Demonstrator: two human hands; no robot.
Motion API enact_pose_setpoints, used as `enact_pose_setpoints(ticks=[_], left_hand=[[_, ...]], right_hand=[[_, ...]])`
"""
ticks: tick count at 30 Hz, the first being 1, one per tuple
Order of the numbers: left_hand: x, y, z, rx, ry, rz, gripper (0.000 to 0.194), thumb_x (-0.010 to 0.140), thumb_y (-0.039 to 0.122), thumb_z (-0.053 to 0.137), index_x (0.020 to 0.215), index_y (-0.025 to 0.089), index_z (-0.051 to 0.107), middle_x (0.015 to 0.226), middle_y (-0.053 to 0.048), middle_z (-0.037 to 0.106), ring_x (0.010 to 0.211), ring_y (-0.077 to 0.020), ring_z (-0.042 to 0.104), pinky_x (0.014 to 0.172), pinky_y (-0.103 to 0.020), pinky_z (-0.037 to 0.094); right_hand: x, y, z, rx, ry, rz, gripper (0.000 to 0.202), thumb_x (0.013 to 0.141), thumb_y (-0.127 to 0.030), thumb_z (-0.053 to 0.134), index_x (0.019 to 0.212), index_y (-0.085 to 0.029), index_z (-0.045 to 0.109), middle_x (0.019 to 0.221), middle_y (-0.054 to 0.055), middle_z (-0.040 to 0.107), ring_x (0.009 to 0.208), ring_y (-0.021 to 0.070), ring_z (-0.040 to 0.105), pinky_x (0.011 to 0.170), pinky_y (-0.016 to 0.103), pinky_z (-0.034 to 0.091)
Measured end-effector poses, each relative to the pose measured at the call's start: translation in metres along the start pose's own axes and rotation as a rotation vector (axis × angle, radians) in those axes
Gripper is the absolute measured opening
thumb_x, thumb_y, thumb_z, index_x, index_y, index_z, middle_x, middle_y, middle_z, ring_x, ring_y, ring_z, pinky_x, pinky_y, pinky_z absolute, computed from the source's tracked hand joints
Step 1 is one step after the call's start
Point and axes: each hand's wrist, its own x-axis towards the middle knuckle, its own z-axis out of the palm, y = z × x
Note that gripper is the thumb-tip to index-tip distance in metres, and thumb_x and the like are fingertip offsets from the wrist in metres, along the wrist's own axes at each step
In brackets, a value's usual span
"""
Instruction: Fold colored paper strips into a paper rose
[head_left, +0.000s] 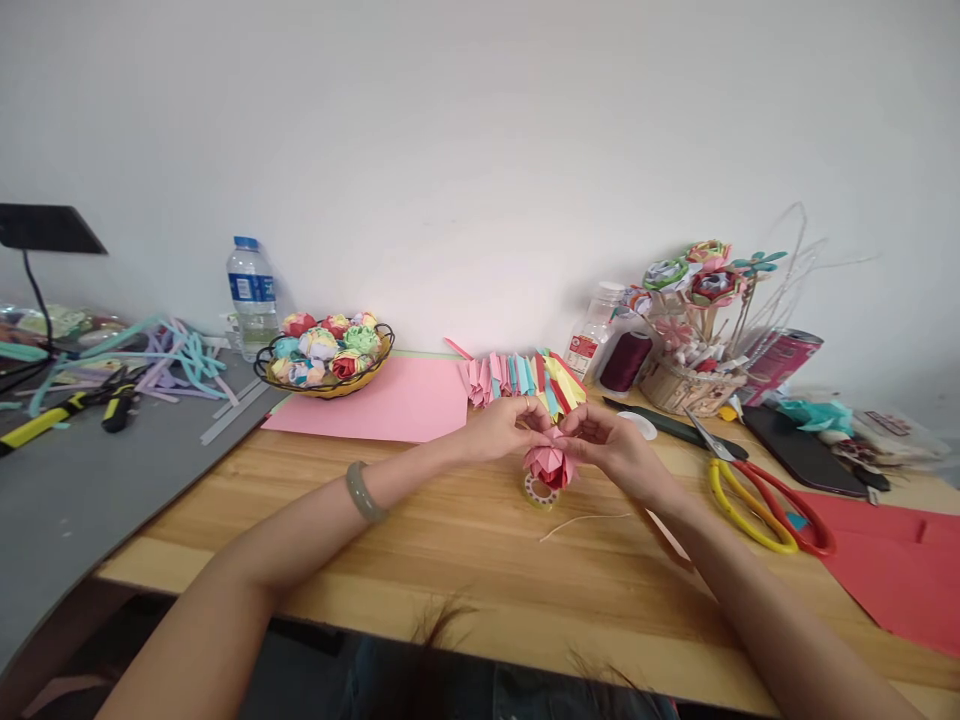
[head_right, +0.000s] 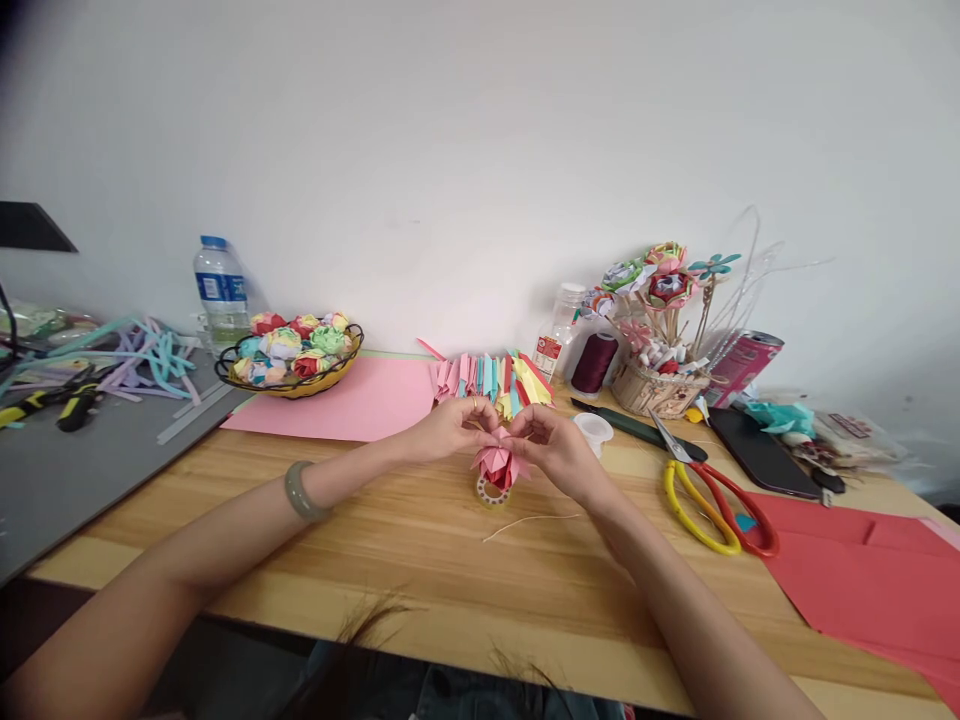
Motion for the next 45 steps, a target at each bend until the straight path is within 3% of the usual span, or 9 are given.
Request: enact_pose_setpoints(ticks=[4, 13, 22, 31, 38, 45], left_hand=[[0.000, 0.002, 0.000, -0.080, 0.000, -0.031, 0.018, 0.066, 0.022, 0.065, 0.073, 0.011, 0.053, 0.074, -0.002, 0.056, 0.070, -0.0089, 0.054, 0.069, -0.025, 0.044], [0.000, -0.002, 0.002, -0.112, 0.021, -0.033, 0.017, 0.068, 0.023, 0.063, 0.073, 0.011, 0.052, 0.074, -0.002, 0.057, 0.071, -0.0091, 0.055, 0.069, -0.025, 0.044], [0.000, -0.005, 0.004, -0.072, 0.053, -0.019, 0.023, 0.068, 0.030, 0.064, 0.072, 0.011, 0.053, 0.074, -0.003, 0.058, 0.072, -0.0113, 0.056, 0.071, -0.028, 0.045], [-0.002, -0.010, 0.009, 0.113, 0.200, 0.015, 0.016, 0.071, 0.028, 0.060, 0.073, 0.012, 0.056, 0.071, -0.002, 0.058, 0.067, -0.0105, 0.054, 0.064, -0.024, 0.044], [0.003, -0.011, 0.003, 0.009, 0.091, -0.082, 0.012, 0.067, 0.019, 0.061, 0.076, 0.012, 0.059, 0.075, -0.004, 0.062, 0.072, -0.0115, 0.057, 0.071, -0.027, 0.045], [0.002, -0.017, 0.000, 0.147, 0.087, -0.061, 0.010, 0.067, 0.020, 0.060, 0.073, 0.012, 0.062, 0.073, -0.003, 0.064, 0.069, -0.0108, 0.057, 0.066, -0.023, 0.044]], right_hand=[[0.001, 0.001, 0.000, 0.030, -0.012, 0.024, 0.036, 0.061, -0.050, 0.065, 0.069, -0.018, 0.050, 0.064, -0.001, 0.051, 0.058, 0.0117, 0.048, 0.053, 0.025, 0.039], [-0.001, 0.000, 0.001, -0.015, -0.001, 0.048, 0.027, 0.068, -0.042, 0.062, 0.072, -0.016, 0.058, 0.068, 0.002, 0.059, 0.061, 0.0130, 0.053, 0.057, 0.026, 0.042], [0.002, 0.011, 0.004, -0.147, 0.027, -0.039, 0.020, 0.072, -0.037, 0.059, 0.073, -0.017, 0.057, 0.069, 0.003, 0.061, 0.062, 0.0143, 0.056, 0.058, 0.027, 0.044], [0.004, 0.016, 0.007, -0.264, 0.121, -0.095, 0.020, 0.075, -0.037, 0.055, 0.069, -0.018, 0.055, 0.066, 0.003, 0.061, 0.059, 0.0141, 0.054, 0.057, 0.027, 0.044], [0.001, 0.014, 0.008, -0.280, 0.177, -0.119, 0.022, 0.075, -0.039, 0.055, 0.070, -0.018, 0.059, 0.067, 0.005, 0.063, 0.059, 0.0153, 0.056, 0.057, 0.028, 0.045], [0.004, 0.021, 0.004, -0.266, 0.120, -0.040, 0.026, 0.072, -0.043, 0.058, 0.073, -0.017, 0.060, 0.070, 0.005, 0.065, 0.060, 0.0154, 0.057, 0.056, 0.028, 0.046]])
